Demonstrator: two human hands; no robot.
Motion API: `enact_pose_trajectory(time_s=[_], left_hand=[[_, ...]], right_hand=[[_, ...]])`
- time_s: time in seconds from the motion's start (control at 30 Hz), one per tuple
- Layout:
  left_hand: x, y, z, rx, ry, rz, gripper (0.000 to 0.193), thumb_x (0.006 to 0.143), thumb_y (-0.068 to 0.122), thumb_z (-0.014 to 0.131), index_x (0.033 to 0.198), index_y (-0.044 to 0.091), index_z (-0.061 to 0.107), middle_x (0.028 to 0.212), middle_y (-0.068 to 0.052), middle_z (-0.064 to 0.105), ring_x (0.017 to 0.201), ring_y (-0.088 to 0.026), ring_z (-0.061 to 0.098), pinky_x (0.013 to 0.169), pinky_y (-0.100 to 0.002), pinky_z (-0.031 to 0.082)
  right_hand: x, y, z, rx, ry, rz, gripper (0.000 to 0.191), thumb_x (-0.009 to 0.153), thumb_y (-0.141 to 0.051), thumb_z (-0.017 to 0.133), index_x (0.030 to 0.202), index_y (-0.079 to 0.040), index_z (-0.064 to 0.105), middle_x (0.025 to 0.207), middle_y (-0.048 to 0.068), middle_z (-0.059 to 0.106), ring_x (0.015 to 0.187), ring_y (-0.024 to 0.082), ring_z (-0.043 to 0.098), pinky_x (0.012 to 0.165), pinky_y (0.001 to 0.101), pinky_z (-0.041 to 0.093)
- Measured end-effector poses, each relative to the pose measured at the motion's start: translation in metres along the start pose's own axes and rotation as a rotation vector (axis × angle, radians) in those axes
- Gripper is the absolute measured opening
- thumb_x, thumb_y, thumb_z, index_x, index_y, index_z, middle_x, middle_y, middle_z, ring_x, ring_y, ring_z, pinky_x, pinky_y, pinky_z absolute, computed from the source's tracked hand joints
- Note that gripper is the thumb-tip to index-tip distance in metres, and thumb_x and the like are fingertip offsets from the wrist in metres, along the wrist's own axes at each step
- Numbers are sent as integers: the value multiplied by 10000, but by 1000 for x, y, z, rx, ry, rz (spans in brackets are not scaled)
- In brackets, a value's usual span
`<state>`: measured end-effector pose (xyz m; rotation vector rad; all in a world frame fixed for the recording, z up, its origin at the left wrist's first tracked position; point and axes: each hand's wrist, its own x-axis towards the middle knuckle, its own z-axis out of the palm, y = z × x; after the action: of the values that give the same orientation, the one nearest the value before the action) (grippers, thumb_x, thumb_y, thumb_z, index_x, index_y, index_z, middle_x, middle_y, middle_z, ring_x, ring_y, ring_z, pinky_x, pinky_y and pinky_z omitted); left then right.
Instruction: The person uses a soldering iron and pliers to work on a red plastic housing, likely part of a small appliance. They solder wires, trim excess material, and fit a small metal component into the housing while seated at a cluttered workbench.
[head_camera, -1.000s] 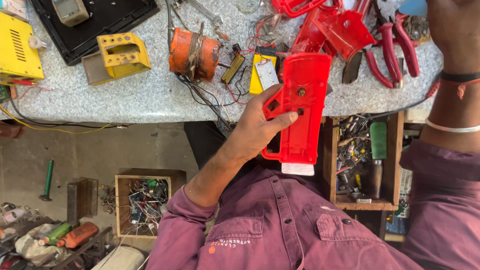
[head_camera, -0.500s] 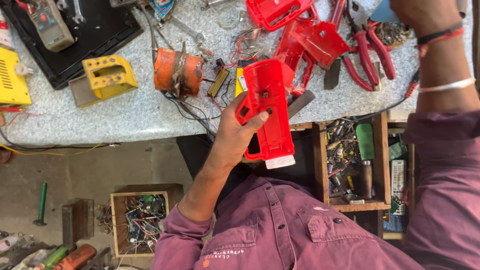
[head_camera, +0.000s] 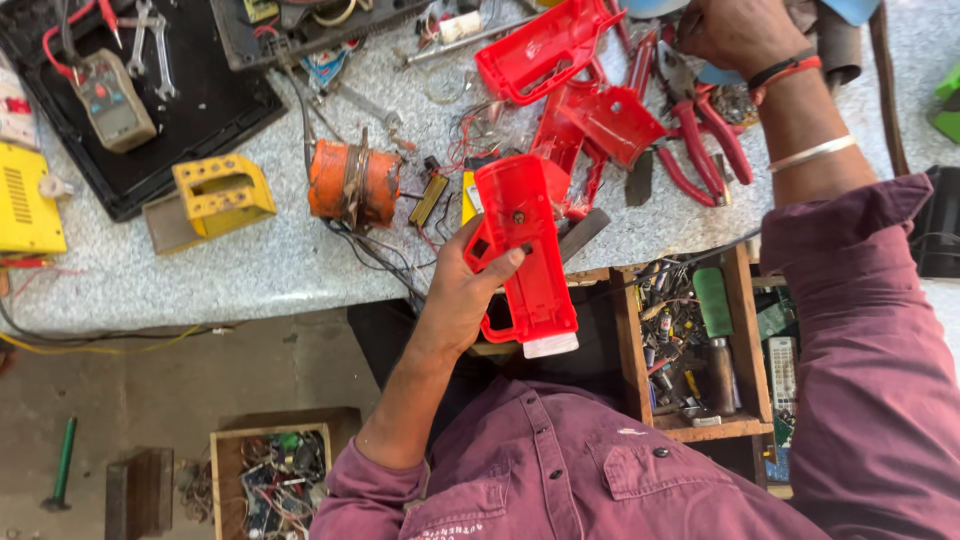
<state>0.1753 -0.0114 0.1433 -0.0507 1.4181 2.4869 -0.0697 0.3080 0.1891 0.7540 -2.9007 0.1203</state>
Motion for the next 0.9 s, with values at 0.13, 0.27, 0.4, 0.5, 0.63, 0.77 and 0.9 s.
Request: enact_pose_trajectory(time_s=[0.13, 0.27, 0.4, 0.5, 0.63, 0.77, 0.9], left_hand=[[0, -6, -1, -36, -24, -6, 419, 948, 14, 710, 1343, -54, 587, 1228, -109, 706, 1113, -164, 676, 1014, -349, 549], [-5, -8, -5, 0, -26, 8, 433, 943, 26, 713, 1352, -44, 588, 1237, -102, 705, 1120, -155, 668, 1027, -341, 539], [-5, -7, -10, -7, -6, 24, 433, 945, 53, 708, 1349, -42, 586, 1239, -95, 706, 1127, -150, 672, 1030, -332, 540], [-1, -10, -12, 41, 10, 46, 429, 945, 60, 720, 1339, -52, 591, 1218, -92, 704, 1106, -146, 663, 1014, -329, 540], [1, -21, -11, 173, 15, 81, 409, 960, 79, 734, 1323, -60, 606, 1179, -100, 716, 1082, -145, 667, 991, -320, 550], [0, -29, -12, 135, 2, 116, 442, 949, 82, 744, 1340, -49, 588, 1216, -90, 706, 1121, -136, 662, 1011, -316, 551], [-3, -34, -12, 148, 30, 102, 475, 941, 89, 756, 1361, -38, 576, 1236, -89, 700, 1132, -136, 658, 1011, -315, 553]], right_hand=[[5, 2, -1, -66, -102, 67, 177, 853, -256, 771, 911, -93, 813, 800, 142, 734, 680, 312, 699, 654, 428, 556], [2, -12, -6, -46, 43, 108, 145, 936, -227, 792, 895, -89, 806, 778, 119, 734, 682, 286, 681, 628, 431, 522], [-45, -70, -32, 743, 431, 35, 125, 983, 71, 702, 1103, 38, 708, 957, 87, 736, 848, 131, 692, 713, 240, 510], [-83, -145, -29, 851, 474, 74, 154, 1006, 153, 673, 1071, 29, 736, 977, 96, 742, 821, 118, 690, 703, 215, 512], [-117, -214, -23, 720, 384, -80, 170, 901, -35, 866, 1043, -69, 781, 938, 27, 730, 890, 176, 617, 839, 306, 477], [-121, -228, -21, 389, 403, -218, 215, 912, -145, 909, 1098, -125, 803, 997, 4, 742, 959, 245, 562, 924, 393, 413], [-124, -224, -15, 216, 374, -345, 220, 828, -161, 888, 1026, -115, 806, 939, -9, 740, 926, 247, 546, 881, 402, 391]])
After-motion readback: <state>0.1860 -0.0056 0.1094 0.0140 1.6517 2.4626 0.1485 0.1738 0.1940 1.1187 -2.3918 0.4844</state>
